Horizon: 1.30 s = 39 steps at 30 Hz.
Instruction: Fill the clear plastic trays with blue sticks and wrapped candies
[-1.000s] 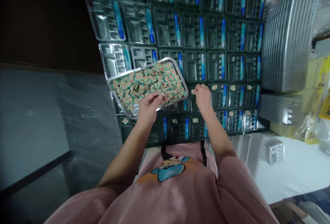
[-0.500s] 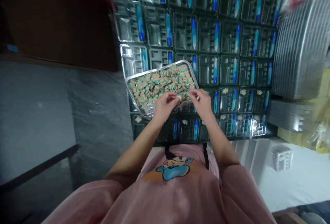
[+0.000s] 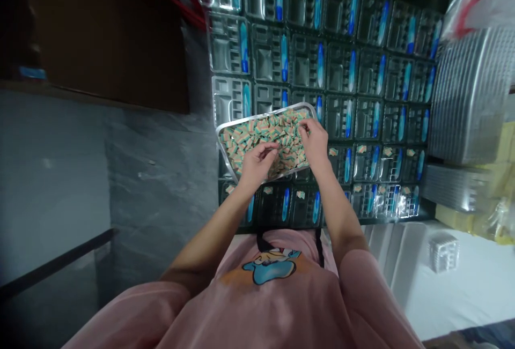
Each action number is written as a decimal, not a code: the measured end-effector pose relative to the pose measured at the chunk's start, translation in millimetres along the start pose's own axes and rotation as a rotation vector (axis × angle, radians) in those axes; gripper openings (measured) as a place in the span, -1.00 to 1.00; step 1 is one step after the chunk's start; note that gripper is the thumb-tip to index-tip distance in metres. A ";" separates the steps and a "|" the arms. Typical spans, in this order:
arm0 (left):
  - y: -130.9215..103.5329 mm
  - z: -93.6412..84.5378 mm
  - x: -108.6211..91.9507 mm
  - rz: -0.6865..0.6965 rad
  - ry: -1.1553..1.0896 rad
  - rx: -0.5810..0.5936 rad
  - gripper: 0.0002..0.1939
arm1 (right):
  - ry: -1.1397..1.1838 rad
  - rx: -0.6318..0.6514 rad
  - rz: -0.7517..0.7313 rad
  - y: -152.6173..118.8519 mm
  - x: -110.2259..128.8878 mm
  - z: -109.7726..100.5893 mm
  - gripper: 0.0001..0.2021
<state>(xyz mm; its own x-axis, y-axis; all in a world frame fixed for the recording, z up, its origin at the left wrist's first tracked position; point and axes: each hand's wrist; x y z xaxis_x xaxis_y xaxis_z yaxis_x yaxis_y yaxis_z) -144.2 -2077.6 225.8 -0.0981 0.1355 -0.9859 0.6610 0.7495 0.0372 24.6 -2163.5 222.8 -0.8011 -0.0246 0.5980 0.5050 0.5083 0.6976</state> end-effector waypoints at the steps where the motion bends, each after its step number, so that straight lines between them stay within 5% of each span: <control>1: 0.7 -3.2 -0.5 0.001 0.005 -0.004 -0.83 | -0.021 0.025 -0.017 4.7 -0.8 4.5 -0.86; 7: 0.6 -19.7 -3.2 0.037 0.030 -0.003 -0.82 | -0.125 0.150 -0.076 7.4 4.6 23.2 -0.80; 15: 2.5 -30.1 -6.3 0.024 0.007 -0.025 -0.81 | -0.175 0.187 -0.028 9.5 10.7 22.3 -0.86; 22: 24.0 -6.0 -11.7 0.013 -0.189 0.049 -0.66 | 0.255 0.007 0.183 -3.3 5.2 11.6 -0.78; 28: 38.5 8.9 -5.7 -0.019 -0.233 0.113 -0.62 | 0.545 0.061 0.234 -11.5 16.5 9.0 -0.71; 39: 23.7 16.8 -11.8 -0.114 -0.313 -0.104 -0.79 | 0.599 0.008 0.275 -15.4 8.5 7.5 -0.71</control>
<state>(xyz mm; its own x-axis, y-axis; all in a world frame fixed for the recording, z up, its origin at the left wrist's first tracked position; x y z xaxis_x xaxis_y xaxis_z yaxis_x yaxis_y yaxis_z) -114.9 -2072.3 235.5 0.0761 -0.1460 -0.9863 0.5780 0.8125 -0.0757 7.6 -2165.1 214.2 -0.3251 -0.3665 0.8717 0.6617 0.5704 0.4866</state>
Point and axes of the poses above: each hand's wrist, its own y-axis towards the middle knuckle, its own z-axis out of the palm, x = y × z, and after that the axes turned 12 degrees about -z, right-handed
